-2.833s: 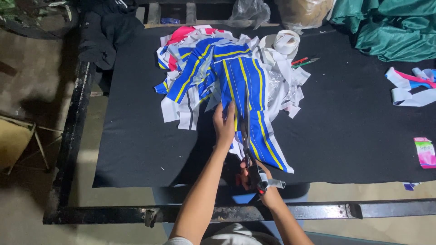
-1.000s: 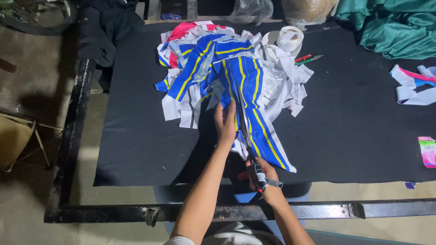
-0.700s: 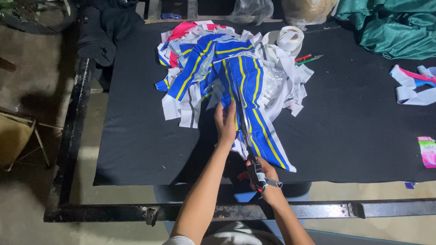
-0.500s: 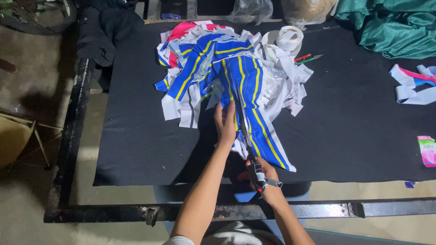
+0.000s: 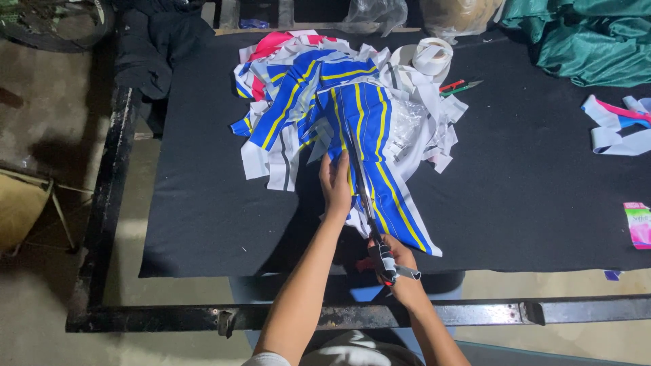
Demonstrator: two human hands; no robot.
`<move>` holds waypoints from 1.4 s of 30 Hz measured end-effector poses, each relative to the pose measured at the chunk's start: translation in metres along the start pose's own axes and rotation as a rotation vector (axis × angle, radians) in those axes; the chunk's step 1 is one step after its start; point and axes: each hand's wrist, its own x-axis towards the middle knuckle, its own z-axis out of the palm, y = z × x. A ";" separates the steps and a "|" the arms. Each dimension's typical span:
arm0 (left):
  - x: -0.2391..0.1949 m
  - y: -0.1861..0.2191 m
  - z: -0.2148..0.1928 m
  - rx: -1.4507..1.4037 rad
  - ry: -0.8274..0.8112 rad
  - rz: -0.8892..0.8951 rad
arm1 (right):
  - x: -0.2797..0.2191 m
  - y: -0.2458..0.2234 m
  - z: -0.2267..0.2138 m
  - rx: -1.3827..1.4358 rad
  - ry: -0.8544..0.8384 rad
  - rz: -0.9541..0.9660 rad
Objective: Trimming small pieces of striped fabric using scissors on a cutting table.
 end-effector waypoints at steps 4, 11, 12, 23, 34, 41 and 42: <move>0.003 -0.003 -0.001 -0.045 -0.039 0.039 | 0.002 0.007 -0.004 -0.078 -0.019 -0.107; -0.004 0.007 0.001 -0.015 0.003 -0.056 | 0.002 0.007 -0.006 -0.052 -0.025 -0.027; -0.006 0.011 0.002 -0.001 0.012 -0.091 | 0.003 0.008 -0.008 0.043 -0.083 -0.035; 0.003 0.039 -0.008 -0.034 0.069 -0.163 | -0.045 0.023 -0.118 0.172 -0.310 0.004; 0.042 0.001 -0.043 0.332 -0.055 0.572 | 0.066 -0.011 -0.145 -0.928 0.551 -0.129; 0.049 0.015 -0.067 0.659 0.010 0.558 | 0.095 -0.009 -0.123 -1.210 0.620 -0.249; 0.048 0.016 -0.067 0.674 0.011 0.530 | 0.085 -0.024 -0.114 -1.131 0.592 -0.273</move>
